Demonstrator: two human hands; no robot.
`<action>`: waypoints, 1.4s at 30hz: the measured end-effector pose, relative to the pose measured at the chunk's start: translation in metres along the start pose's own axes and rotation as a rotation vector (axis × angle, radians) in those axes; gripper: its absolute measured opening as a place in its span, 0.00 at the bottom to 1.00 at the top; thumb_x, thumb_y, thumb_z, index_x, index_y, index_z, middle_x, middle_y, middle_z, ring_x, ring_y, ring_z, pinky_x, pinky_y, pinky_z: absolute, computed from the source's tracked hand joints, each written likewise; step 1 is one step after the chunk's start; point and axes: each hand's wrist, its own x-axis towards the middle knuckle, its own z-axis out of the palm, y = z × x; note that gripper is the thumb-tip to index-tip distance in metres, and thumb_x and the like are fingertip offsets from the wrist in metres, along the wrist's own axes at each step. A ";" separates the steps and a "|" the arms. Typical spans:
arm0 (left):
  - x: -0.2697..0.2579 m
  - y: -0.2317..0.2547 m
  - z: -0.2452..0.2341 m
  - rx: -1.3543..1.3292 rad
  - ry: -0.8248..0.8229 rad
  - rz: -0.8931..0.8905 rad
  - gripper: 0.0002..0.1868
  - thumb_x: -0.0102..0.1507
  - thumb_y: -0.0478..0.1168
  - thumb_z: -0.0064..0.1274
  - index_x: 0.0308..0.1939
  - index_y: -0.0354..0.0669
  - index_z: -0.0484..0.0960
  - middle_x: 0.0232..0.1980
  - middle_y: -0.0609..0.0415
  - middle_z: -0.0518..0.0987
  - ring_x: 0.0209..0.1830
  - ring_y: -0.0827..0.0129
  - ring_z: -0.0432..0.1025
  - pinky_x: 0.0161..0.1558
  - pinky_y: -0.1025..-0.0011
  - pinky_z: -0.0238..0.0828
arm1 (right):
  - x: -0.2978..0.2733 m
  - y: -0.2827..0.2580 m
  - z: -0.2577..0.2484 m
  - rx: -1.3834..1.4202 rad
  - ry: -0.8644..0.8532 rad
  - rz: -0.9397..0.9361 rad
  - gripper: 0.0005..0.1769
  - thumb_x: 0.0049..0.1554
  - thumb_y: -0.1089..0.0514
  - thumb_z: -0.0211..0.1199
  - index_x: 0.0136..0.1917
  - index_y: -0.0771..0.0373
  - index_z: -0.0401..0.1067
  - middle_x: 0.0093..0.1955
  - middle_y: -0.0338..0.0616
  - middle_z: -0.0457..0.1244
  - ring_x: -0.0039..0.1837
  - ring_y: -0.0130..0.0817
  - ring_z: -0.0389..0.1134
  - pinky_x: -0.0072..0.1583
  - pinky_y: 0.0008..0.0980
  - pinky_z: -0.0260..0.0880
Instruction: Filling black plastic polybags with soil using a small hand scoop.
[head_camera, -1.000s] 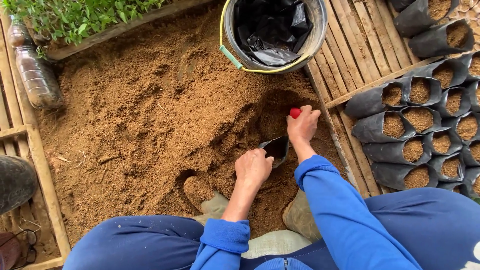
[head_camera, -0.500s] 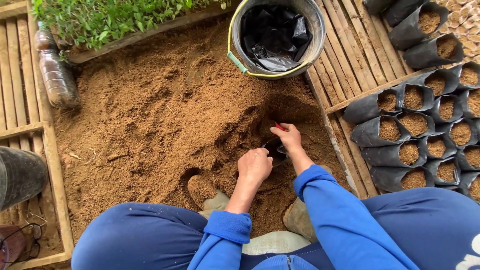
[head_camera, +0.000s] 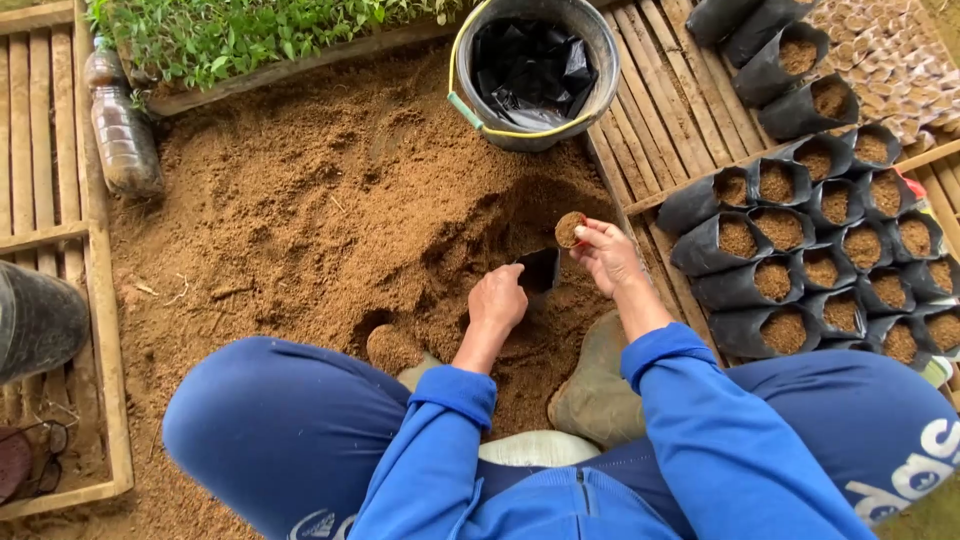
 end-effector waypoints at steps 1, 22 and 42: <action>-0.008 0.000 -0.003 0.001 0.001 -0.001 0.25 0.64 0.35 0.47 0.66 0.48 0.79 0.57 0.38 0.82 0.60 0.43 0.76 0.61 0.51 0.73 | -0.011 -0.004 0.002 0.000 -0.001 0.000 0.28 0.50 0.59 0.78 0.61 0.59 0.69 0.48 0.42 0.67 0.45 0.34 0.72 0.50 0.36 0.82; -0.024 0.003 -0.008 -0.028 0.028 -0.020 0.29 0.63 0.41 0.54 0.70 0.48 0.75 0.60 0.35 0.81 0.63 0.43 0.74 0.62 0.50 0.72 | -0.084 -0.005 0.036 -0.993 0.060 -0.746 0.31 0.47 0.54 0.79 0.63 0.50 0.73 0.60 0.44 0.61 0.63 0.47 0.68 0.64 0.43 0.72; -0.010 0.015 -0.017 -0.049 0.057 -0.026 0.18 0.66 0.39 0.50 0.60 0.52 0.85 0.67 0.46 0.77 0.68 0.52 0.71 0.66 0.56 0.70 | 0.040 0.096 -0.032 -0.760 0.488 0.084 0.37 0.46 0.36 0.78 0.64 0.51 0.73 0.60 0.47 0.66 0.62 0.46 0.69 0.60 0.46 0.72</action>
